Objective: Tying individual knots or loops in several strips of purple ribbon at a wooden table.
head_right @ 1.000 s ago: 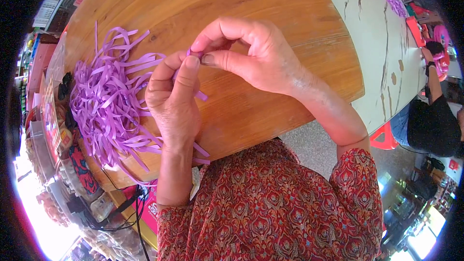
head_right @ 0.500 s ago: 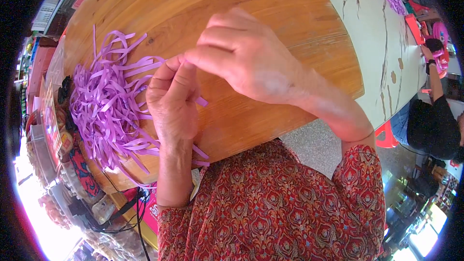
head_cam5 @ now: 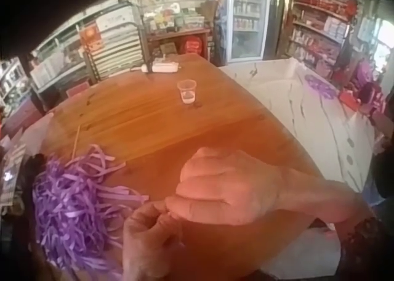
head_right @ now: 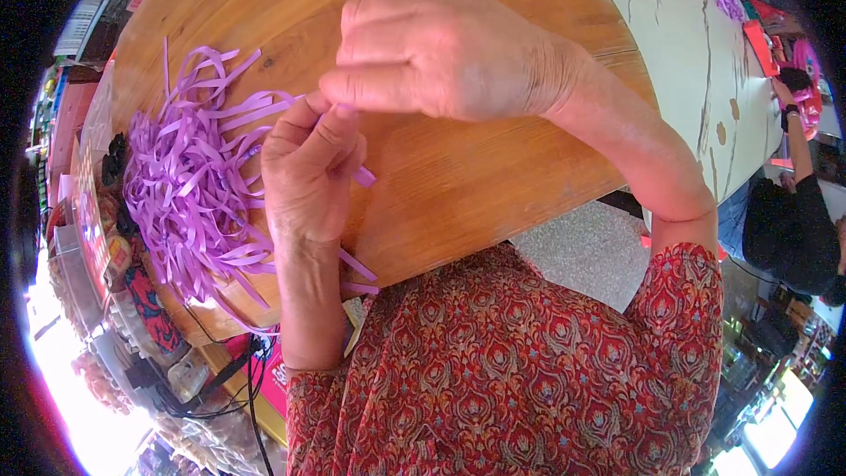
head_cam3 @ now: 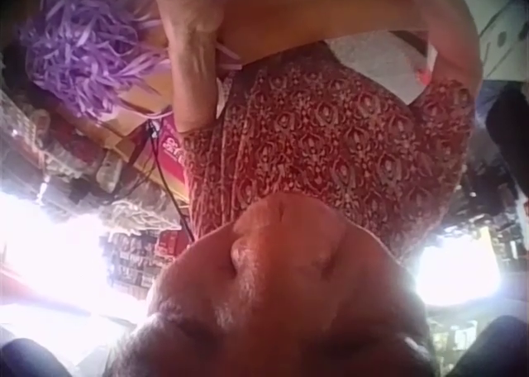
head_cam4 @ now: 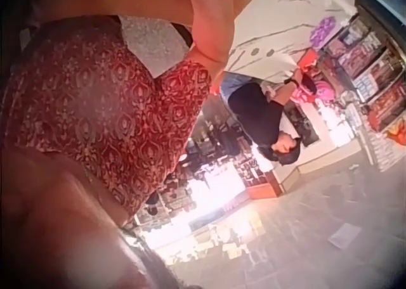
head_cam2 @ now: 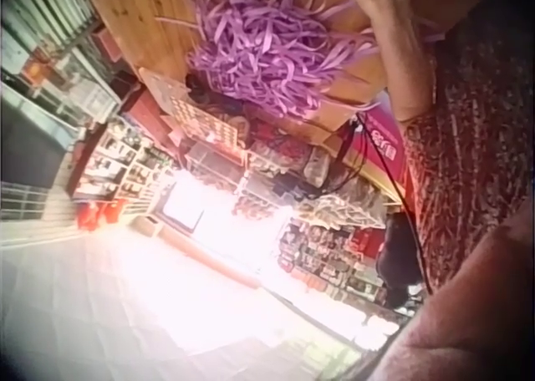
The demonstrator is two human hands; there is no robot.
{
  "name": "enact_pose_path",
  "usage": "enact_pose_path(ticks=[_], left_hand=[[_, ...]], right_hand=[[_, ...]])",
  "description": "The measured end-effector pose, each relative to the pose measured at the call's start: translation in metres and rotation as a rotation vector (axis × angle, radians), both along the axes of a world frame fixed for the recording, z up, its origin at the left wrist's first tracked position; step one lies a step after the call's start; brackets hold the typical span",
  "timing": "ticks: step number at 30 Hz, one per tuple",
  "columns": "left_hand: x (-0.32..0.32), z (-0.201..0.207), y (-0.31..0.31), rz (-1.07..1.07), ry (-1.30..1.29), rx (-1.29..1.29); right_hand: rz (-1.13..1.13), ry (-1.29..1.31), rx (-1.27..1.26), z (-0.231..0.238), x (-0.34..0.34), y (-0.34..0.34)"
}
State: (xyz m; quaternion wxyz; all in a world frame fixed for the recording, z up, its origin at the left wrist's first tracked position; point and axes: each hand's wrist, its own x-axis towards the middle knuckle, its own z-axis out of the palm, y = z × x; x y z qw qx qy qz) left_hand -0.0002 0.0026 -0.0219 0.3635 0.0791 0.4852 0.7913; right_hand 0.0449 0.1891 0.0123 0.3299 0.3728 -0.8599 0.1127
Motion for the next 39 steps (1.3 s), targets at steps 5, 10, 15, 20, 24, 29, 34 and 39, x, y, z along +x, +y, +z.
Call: enact_pose_path(ticks=[5,10,15,20,24,29,34,39], left_hand=[[0.004,0.007,-0.001,0.076,0.082,-0.032],[0.006,0.005,0.002,0.162,0.152,-0.028],[0.009,0.000,0.003,0.143,0.182,-0.003],[0.013,0.006,0.003,0.137,0.156,0.074],[0.009,0.002,0.003,0.041,-0.003,0.243],[0.006,-0.006,-0.001,-0.025,-0.075,0.364],[0.010,-0.003,0.000,0.001,-0.064,0.362],[0.010,-0.004,0.000,0.025,-0.064,0.370]], right_hand=[[-0.185,-0.303,-0.211,0.018,0.011,-0.009],[-0.199,-0.350,-0.653,-0.012,0.021,-0.021],[-0.230,-0.481,-0.776,-0.011,0.024,-0.029],[-0.172,-0.947,-1.321,-0.008,0.025,-0.035],[0.019,-1.138,-1.609,-0.017,0.023,-0.035],[-0.128,-0.955,-1.327,-0.011,0.026,-0.042],[-0.124,-0.335,-0.808,-0.013,0.022,-0.038],[-0.077,-0.385,-0.793,-0.009,0.024,-0.037]])
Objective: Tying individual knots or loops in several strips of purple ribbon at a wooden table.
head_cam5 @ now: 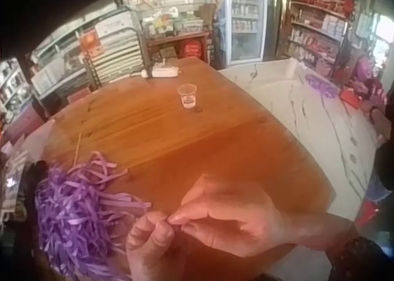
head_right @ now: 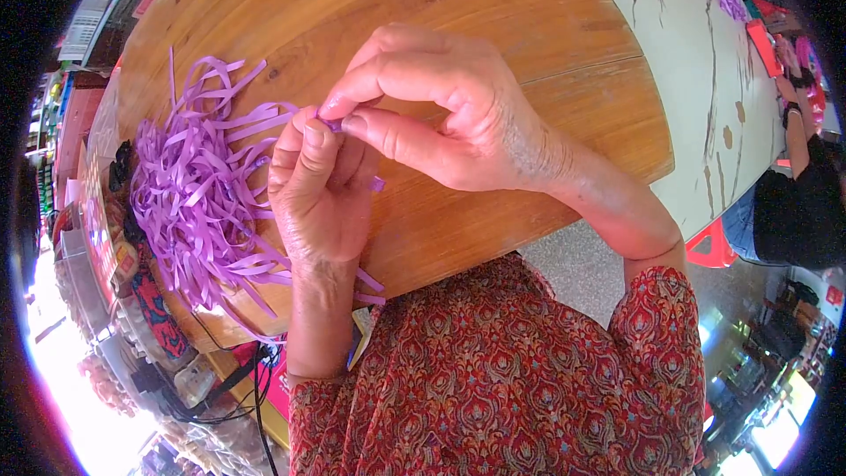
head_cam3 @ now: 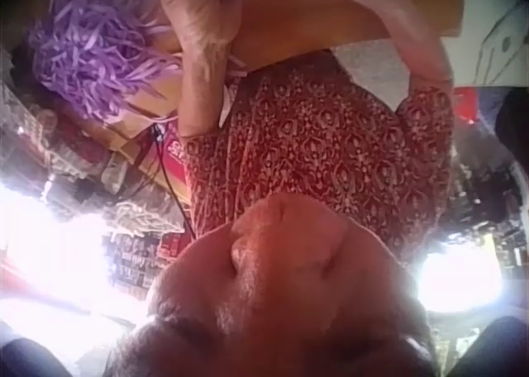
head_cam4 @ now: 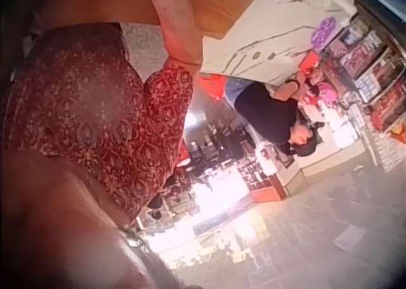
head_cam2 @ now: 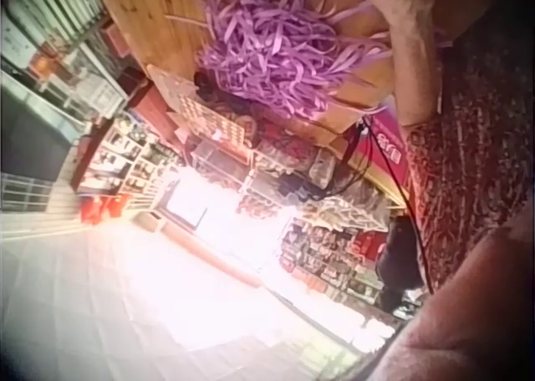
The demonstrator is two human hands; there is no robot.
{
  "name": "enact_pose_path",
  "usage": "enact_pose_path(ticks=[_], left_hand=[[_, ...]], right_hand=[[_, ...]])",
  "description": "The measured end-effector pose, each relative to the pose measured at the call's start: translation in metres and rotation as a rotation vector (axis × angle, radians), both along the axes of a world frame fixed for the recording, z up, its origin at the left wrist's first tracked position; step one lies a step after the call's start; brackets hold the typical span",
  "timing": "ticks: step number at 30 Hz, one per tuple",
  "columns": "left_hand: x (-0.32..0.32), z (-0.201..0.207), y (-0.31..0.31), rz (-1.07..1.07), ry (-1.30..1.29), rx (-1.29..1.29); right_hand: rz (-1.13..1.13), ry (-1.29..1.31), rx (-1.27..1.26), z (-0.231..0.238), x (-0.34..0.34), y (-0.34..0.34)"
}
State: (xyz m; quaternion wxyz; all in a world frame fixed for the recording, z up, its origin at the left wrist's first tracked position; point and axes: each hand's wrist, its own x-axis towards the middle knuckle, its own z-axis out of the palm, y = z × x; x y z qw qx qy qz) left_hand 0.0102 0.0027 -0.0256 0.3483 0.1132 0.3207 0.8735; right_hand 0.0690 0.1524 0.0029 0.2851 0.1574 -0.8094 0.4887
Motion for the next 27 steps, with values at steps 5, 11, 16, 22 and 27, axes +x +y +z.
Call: enact_pose_path(ticks=[5,11,16,22,27], left_hand=[[0.001,0.003,0.001,0.005,0.008,-0.077],[0.000,-0.002,0.000,-0.032,0.081,-0.096],[0.009,0.008,0.002,0.083,0.222,-0.320],[0.004,0.003,-0.004,0.119,0.233,-0.365],[0.003,0.003,-0.005,0.129,0.193,-0.282]], right_hand=[[-0.032,-0.010,-0.005,-0.001,0.002,0.002],[-0.003,-0.058,-0.054,-0.002,0.006,0.007],[0.087,-0.436,-0.667,-0.008,0.010,0.010],[0.097,-0.538,-0.732,-0.007,0.009,0.013],[0.079,-0.521,-0.716,-0.005,0.009,0.015]])
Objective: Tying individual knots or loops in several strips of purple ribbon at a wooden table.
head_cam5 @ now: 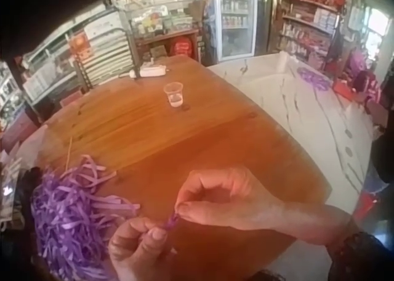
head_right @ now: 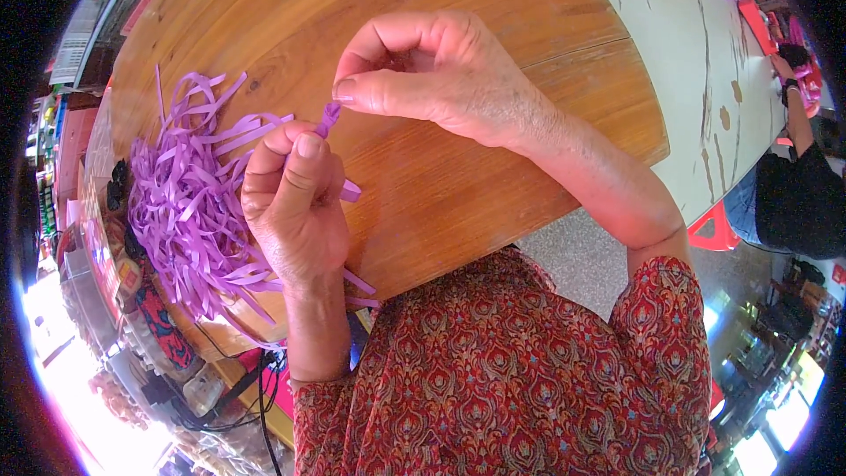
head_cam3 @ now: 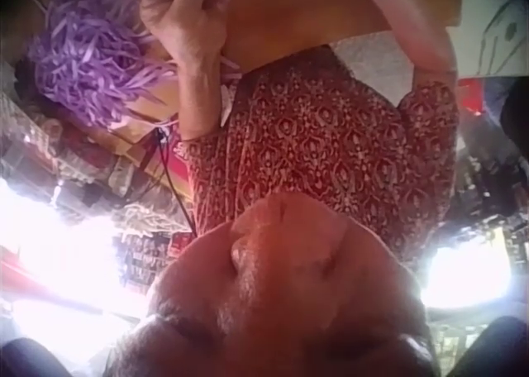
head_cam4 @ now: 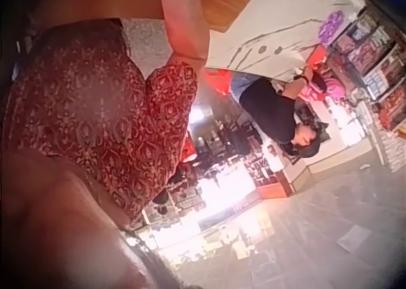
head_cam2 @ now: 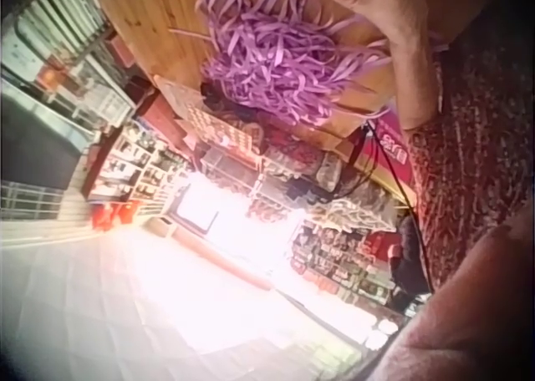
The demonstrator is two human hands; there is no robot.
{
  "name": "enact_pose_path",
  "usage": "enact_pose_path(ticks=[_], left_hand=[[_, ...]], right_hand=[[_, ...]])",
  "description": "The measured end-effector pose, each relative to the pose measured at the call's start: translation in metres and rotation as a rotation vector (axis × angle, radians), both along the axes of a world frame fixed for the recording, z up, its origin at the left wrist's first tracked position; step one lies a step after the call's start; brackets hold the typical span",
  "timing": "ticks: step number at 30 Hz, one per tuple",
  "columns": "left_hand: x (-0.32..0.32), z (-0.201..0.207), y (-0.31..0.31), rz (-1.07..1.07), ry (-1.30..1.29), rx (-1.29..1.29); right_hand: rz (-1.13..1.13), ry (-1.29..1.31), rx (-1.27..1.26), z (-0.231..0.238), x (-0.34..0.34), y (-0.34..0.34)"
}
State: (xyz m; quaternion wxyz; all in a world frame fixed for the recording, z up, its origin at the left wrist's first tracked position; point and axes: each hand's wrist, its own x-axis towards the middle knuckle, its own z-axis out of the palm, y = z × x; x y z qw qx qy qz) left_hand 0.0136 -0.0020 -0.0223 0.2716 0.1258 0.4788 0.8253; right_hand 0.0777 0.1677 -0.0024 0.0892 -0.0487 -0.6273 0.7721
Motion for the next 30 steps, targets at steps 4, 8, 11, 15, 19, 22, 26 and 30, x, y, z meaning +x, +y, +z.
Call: enact_pose_path(ticks=[4,8,11,15,19,22,26,30], left_hand=[[0.000,0.002,0.000,0.005,-0.016,0.022],[0.000,0.001,-0.001,0.000,0.004,0.020],[0.001,0.003,0.000,0.006,0.011,-0.011],[0.006,0.006,0.003,0.022,0.092,-0.040],[0.005,0.007,0.002,0.110,0.237,-0.119],[0.002,0.006,0.001,0.123,0.250,-0.135],[0.001,0.004,0.002,0.116,0.250,-0.165],[-0.004,0.003,0.001,0.089,0.158,-0.074]], right_hand=[[0.029,0.064,0.205,0.000,-0.001,0.002],[-0.147,0.403,0.604,0.001,-0.005,0.004],[-0.116,0.608,0.973,0.007,-0.006,0.006],[-0.163,0.643,1.192,0.003,-0.005,-0.001],[-0.170,0.602,1.282,0.008,0.003,0.006],[-0.211,0.586,1.298,0.009,0.006,0.016],[-0.194,0.574,1.247,0.006,0.007,0.020],[-0.262,0.479,1.112,0.005,0.005,0.027]])
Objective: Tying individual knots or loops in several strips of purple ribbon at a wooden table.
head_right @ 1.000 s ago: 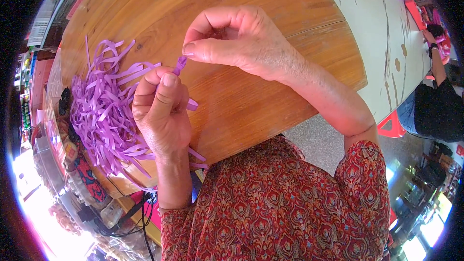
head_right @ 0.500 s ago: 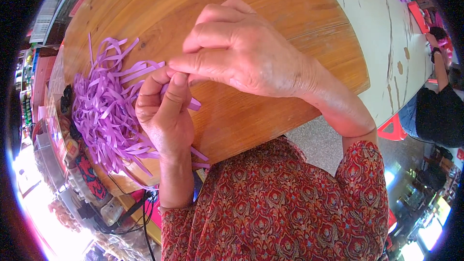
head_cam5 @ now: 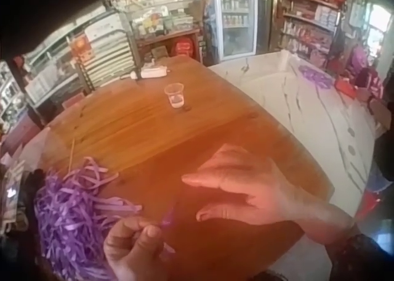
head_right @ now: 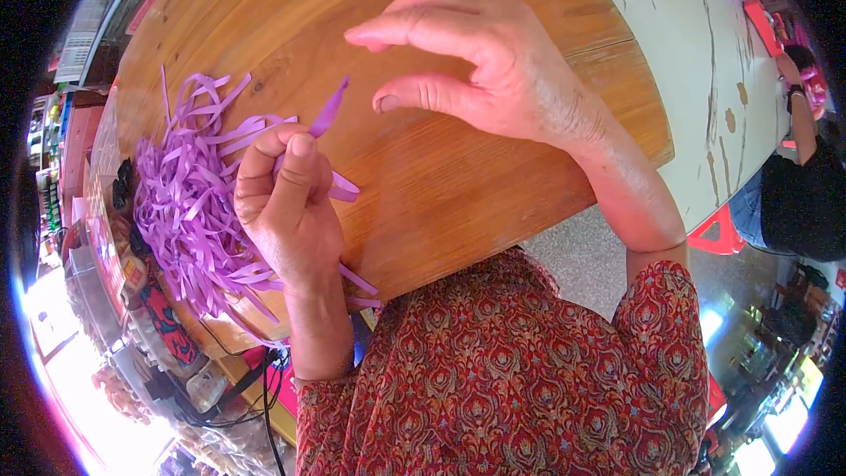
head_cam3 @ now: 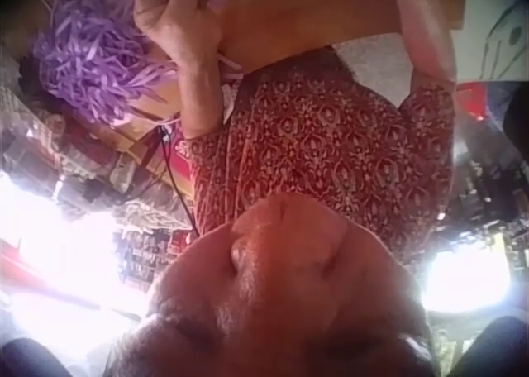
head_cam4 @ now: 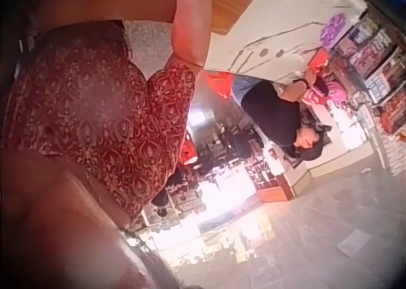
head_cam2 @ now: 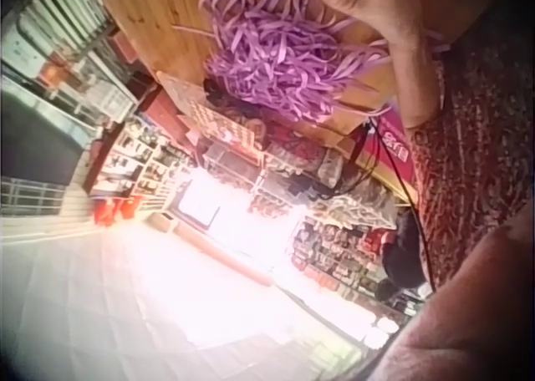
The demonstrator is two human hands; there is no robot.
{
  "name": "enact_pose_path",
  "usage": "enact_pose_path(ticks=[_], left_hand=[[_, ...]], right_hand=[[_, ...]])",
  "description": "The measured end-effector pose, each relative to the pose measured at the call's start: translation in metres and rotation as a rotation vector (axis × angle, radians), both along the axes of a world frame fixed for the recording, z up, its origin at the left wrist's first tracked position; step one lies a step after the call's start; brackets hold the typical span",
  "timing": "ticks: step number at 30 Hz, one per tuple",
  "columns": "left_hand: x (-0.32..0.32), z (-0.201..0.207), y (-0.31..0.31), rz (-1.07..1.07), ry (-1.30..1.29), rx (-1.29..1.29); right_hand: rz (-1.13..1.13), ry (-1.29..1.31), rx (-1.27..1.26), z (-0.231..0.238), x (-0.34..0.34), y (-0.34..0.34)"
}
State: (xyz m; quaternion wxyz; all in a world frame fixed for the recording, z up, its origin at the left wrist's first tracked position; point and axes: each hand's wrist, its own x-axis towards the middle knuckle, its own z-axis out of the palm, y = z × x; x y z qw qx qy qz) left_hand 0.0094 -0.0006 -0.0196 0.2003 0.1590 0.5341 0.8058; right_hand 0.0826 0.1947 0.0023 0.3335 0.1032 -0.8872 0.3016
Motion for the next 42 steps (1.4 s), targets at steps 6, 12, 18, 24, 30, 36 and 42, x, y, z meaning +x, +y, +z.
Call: enact_pose_path(ticks=[6,12,18,24,30,36,42], left_hand=[[-0.002,-0.003,-0.003,-0.131,-0.132,0.179],[0.002,0.004,-0.001,-0.228,-0.063,0.438],[-0.001,0.020,-0.011,-0.266,0.020,0.588],[-0.027,0.048,-0.035,-0.286,-0.208,0.796],[-0.043,0.049,-0.043,-0.209,-0.135,0.769],[-0.062,0.020,-0.042,0.240,0.230,0.177],[-0.045,0.035,-0.027,1.039,1.170,-0.631]], right_hand=[[0.081,-0.123,-0.140,-0.013,0.000,-0.004],[0.268,-0.316,-0.136,-0.030,-0.011,-0.044],[0.575,-0.314,-0.376,-0.027,-0.013,-0.058],[0.586,-0.701,-0.686,0.003,0.025,-0.012],[0.152,-0.592,-0.864,0.016,0.067,0.019],[-0.010,-0.604,-0.763,0.014,0.071,0.018],[-0.002,-0.485,-0.668,-0.004,0.064,0.013]])
